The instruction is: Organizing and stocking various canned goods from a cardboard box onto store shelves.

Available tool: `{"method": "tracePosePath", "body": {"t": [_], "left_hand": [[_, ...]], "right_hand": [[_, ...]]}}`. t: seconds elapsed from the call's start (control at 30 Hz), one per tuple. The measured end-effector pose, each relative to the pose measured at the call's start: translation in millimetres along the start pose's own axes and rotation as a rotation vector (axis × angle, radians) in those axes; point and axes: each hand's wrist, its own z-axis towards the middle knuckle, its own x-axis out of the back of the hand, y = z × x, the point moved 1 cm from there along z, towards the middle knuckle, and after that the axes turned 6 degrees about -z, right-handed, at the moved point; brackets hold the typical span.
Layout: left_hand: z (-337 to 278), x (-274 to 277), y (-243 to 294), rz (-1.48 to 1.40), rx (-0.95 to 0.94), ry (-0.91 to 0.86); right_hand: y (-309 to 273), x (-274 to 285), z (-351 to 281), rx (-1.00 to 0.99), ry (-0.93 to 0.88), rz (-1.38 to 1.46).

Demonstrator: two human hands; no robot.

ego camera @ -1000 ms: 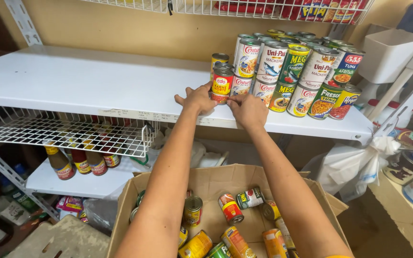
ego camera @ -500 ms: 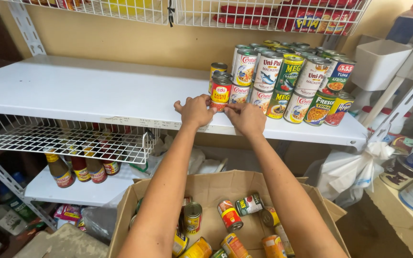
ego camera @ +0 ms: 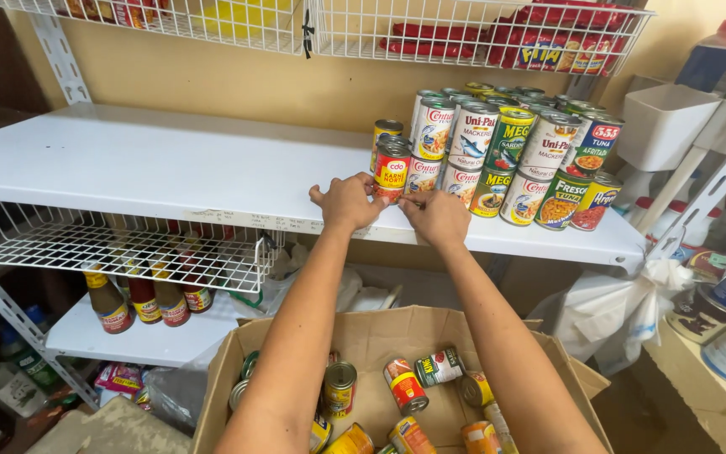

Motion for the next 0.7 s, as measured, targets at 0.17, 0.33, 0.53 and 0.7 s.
{"method": "tracePosePath", "body": {"t": [0.17,0.33,0.53,0.7], "left_hand": [[-5.6,5.0,5.9,0.058,-0.04,0.058],[-7.4,-8.9,-19.6,-0.257,-0.408,0.443],[-84.2,7.6,11.5,-0.389,-0.713,0.521],[-137.5,-43.3,9.7,-0.479,-0.688,0.174]], "right_hand": [[1.6,0.5,0.5,0.032,0.036,0.018],[22.0,-13.1,0.2,0.108,0.121,0.193],[53.7,30.5,-68.3,0.15,0.033,0.699],[110.0,20.5,-126.1,0.396,-0.339,0.43]]}}
